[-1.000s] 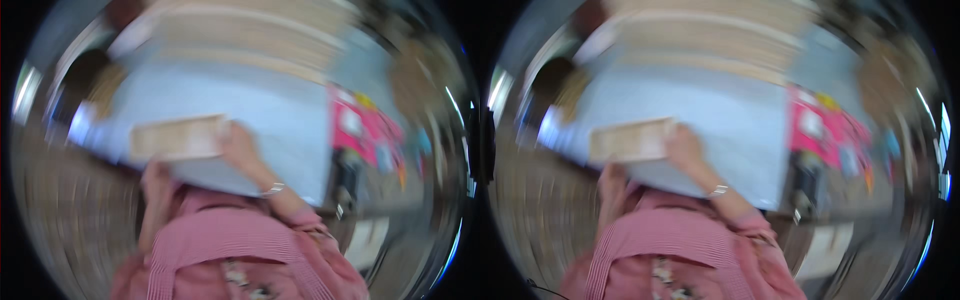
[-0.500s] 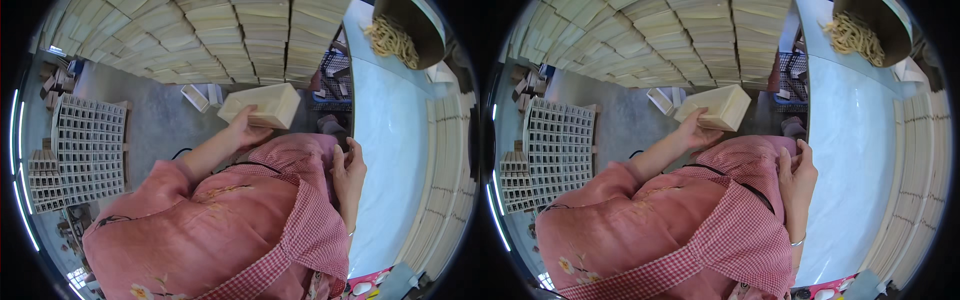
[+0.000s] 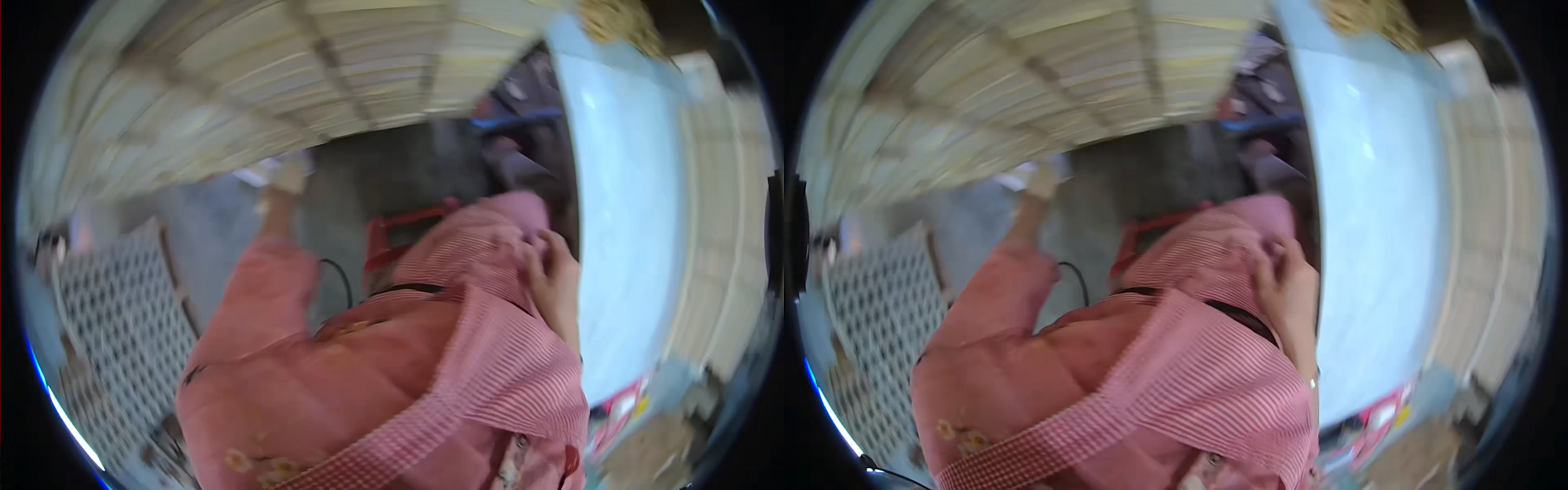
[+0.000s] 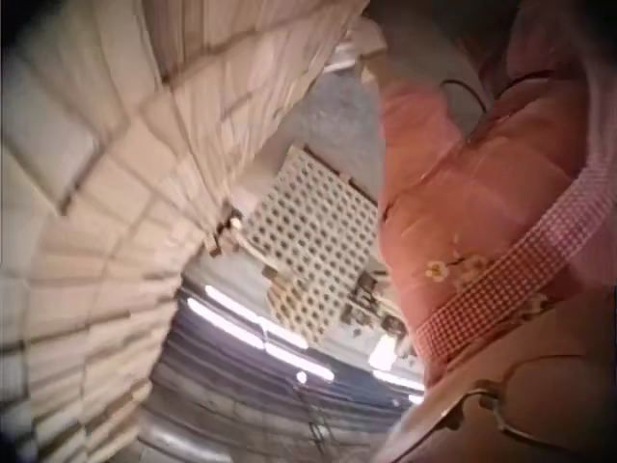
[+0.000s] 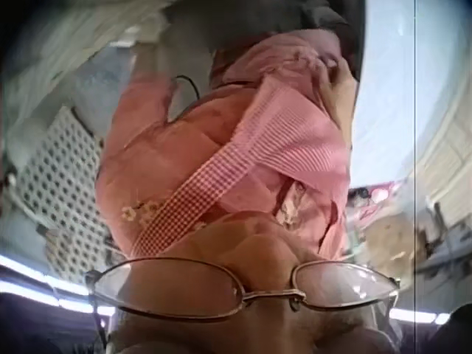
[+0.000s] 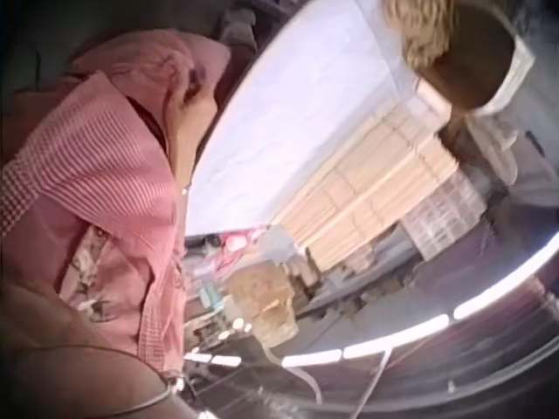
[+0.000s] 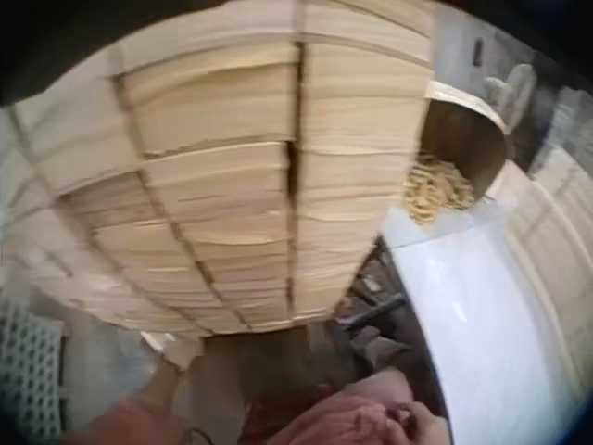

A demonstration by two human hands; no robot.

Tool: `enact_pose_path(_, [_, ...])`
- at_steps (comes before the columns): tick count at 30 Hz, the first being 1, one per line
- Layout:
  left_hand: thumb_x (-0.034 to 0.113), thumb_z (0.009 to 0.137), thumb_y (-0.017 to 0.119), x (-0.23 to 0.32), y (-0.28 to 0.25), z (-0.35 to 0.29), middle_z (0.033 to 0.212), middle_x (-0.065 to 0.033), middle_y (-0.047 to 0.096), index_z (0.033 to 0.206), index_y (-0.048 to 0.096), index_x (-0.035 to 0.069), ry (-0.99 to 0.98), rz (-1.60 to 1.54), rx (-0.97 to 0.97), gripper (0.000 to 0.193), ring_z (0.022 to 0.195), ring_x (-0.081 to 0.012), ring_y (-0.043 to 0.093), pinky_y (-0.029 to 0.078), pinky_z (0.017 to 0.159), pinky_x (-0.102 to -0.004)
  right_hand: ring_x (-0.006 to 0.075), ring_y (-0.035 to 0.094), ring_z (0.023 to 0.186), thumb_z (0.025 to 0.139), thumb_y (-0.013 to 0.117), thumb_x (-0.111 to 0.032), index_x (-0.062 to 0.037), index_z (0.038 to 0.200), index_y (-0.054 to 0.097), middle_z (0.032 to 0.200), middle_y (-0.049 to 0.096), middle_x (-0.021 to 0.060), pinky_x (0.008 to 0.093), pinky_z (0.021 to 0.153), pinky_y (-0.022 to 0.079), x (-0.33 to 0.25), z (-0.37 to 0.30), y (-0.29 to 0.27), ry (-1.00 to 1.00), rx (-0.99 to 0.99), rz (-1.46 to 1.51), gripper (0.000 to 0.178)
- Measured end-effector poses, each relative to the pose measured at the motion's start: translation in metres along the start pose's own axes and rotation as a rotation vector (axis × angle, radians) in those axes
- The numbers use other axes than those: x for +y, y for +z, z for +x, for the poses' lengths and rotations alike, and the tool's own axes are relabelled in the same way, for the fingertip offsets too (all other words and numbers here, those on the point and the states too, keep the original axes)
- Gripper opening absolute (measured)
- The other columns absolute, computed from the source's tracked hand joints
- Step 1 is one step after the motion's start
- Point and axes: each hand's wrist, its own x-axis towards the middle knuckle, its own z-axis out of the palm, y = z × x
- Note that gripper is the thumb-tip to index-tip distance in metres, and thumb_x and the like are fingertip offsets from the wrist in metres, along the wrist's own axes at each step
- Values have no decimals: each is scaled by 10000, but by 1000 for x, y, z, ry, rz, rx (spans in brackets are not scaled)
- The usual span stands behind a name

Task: Assemble wooden pieces into boxes using glue and a pneumatic stapler.

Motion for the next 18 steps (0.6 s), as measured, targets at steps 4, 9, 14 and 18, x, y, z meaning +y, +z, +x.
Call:
enact_pose_path(4, [344, 1021, 528, -17, 70, 103, 1027, -130, 684, 1156, 665, 17, -54, -38, -191, 379, 882, -224, 656, 545, 771, -361, 384, 676, 694, 922, 670, -304, -34, 1158, 669, 792, 719, 158, 440, 656, 530, -6, 12, 6, 94, -53, -146, 358])
enact_pose_path(9, [360, 1027, 527, -140, 236, 18, 968, -118, 677, 1081, 655, 21, -273, 278, -501, 366, 835, -210, 641, 531, 743, -342, 297, 644, 629, 907, 672, -246, -24, 1119, 685, 703, 669, 92, 378, 626, 506, 28, 14, -31, 83, 211, 7, 308])
enact_pose_path(14, [380, 1034, 525, -173, 187, -153, 893, -103, 668, 988, 642, 27, -286, 613, -794, 375, 777, -191, 622, 514, 707, -318, 243, 616, 630, 877, 685, -224, -19, 1040, 713, 713, 669, 69, 350, 632, 493, 133, -27, -124, 344, 583, -126, 263])
enact_pose_path(18, [396, 1041, 524, -170, 211, -207, 833, -91, 661, 913, 632, 31, -182, 842, -937, 401, 730, -177, 607, 501, 678, -299, 242, 635, 702, 883, 680, -206, -5, 1044, 705, 798, 691, 98, 350, 676, 510, 240, -61, -176, 484, 771, -227, 259])
